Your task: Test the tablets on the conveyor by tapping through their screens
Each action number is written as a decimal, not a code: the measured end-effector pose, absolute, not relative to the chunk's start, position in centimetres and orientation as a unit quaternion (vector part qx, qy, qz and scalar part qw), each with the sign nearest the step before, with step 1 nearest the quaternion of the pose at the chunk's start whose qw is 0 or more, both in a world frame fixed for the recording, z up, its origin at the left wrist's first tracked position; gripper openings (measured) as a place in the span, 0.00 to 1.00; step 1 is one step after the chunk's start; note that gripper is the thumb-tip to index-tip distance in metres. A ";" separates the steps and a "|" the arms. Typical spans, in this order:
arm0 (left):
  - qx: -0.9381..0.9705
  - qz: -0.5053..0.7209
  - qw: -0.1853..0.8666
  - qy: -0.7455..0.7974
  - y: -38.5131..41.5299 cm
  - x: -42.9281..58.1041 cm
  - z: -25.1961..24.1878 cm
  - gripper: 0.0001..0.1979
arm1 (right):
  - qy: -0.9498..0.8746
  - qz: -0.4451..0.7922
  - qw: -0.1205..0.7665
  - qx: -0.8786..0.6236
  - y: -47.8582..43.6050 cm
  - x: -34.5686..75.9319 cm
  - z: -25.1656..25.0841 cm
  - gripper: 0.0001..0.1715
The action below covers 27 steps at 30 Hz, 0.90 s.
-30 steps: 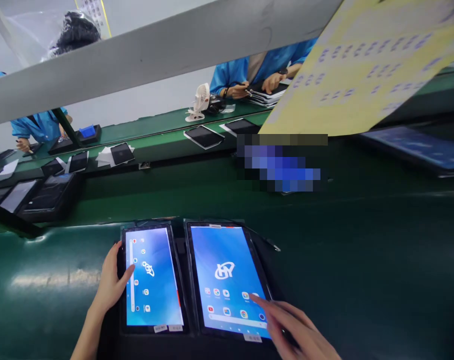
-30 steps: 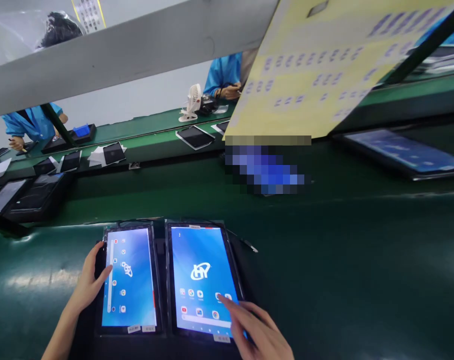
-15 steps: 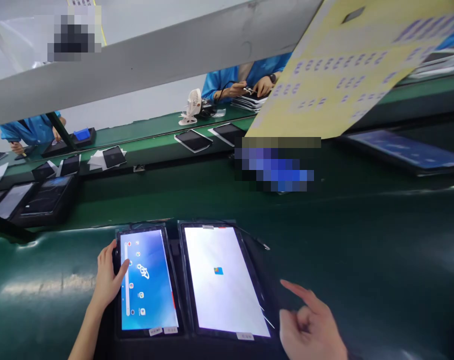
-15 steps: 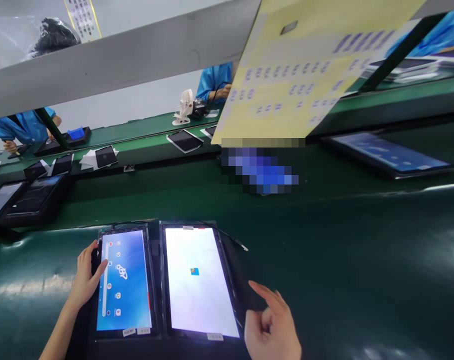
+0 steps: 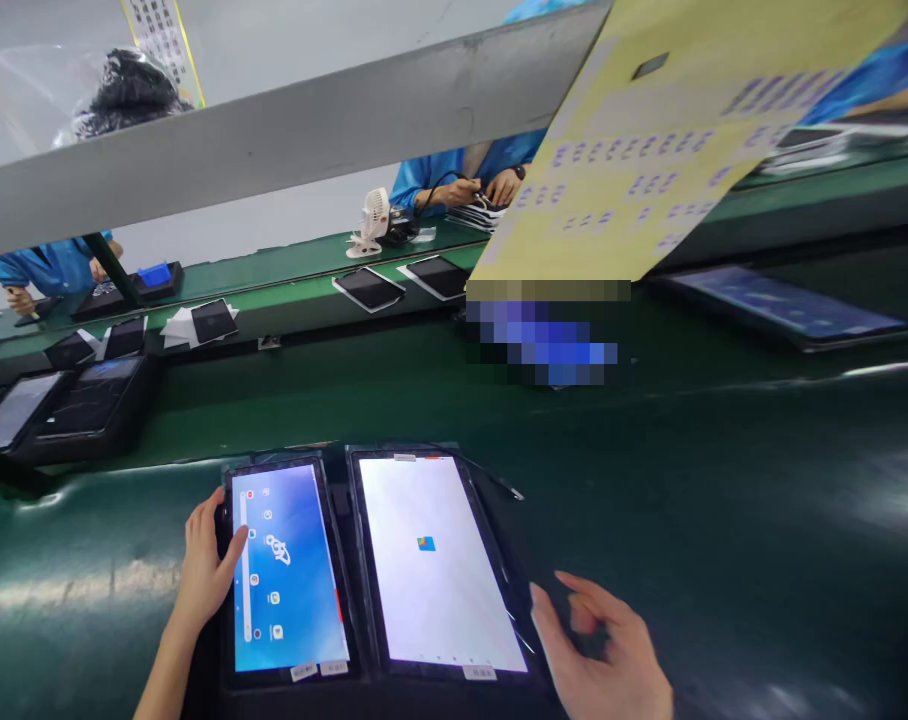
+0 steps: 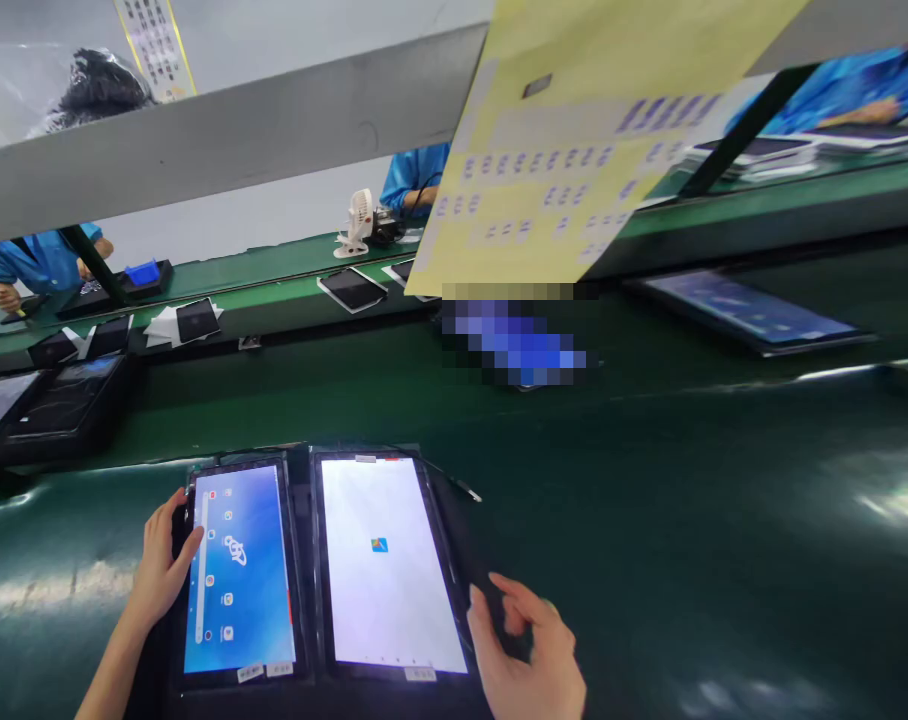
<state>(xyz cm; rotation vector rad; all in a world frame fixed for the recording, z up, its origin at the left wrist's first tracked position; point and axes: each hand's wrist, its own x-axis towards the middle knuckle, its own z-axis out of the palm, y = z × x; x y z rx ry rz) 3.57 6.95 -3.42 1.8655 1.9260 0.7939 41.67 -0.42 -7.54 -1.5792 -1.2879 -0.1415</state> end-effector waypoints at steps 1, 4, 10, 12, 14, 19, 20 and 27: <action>0.657 0.281 0.171 0.678 7.0 3.5 -3.4 0.28 | -0.533 -0.061 0.523 -0.663 -0.5 41.6 -7.6 0.19; 0.658 0.285 0.171 0.676 7.1 3.5 -3.5 0.28 | -0.522 -0.050 0.532 -0.665 -0.6 41.5 -8.0 0.20; 0.658 0.284 0.174 0.675 7.1 3.3 -3.6 0.29 | -0.573 -0.067 0.473 -0.666 -0.7 41.9 -8.5 0.22; 0.658 0.284 0.175 0.675 7.1 3.3 -3.6 0.29 | -0.604 -0.069 0.458 -0.649 -0.6 42.1 -8.7 0.21; 0.658 0.283 0.175 0.675 7.0 3.2 -3.7 0.29 | -0.620 -0.067 0.456 -0.635 -0.6 42.1 -8.7 0.20; 0.655 0.287 0.179 0.675 7.0 3.2 -3.8 0.28 | -0.600 -0.034 0.484 -0.636 -0.3 41.8 -8.1 0.20; 0.655 0.288 0.179 0.675 7.0 3.3 -3.8 0.27 | -0.599 -0.014 0.493 -0.630 -0.3 41.8 -7.9 0.19; 0.655 0.298 0.186 0.669 6.9 3.0 -3.9 0.27 | -0.590 0.185 0.529 -0.581 -1.5 42.0 -7.7 0.35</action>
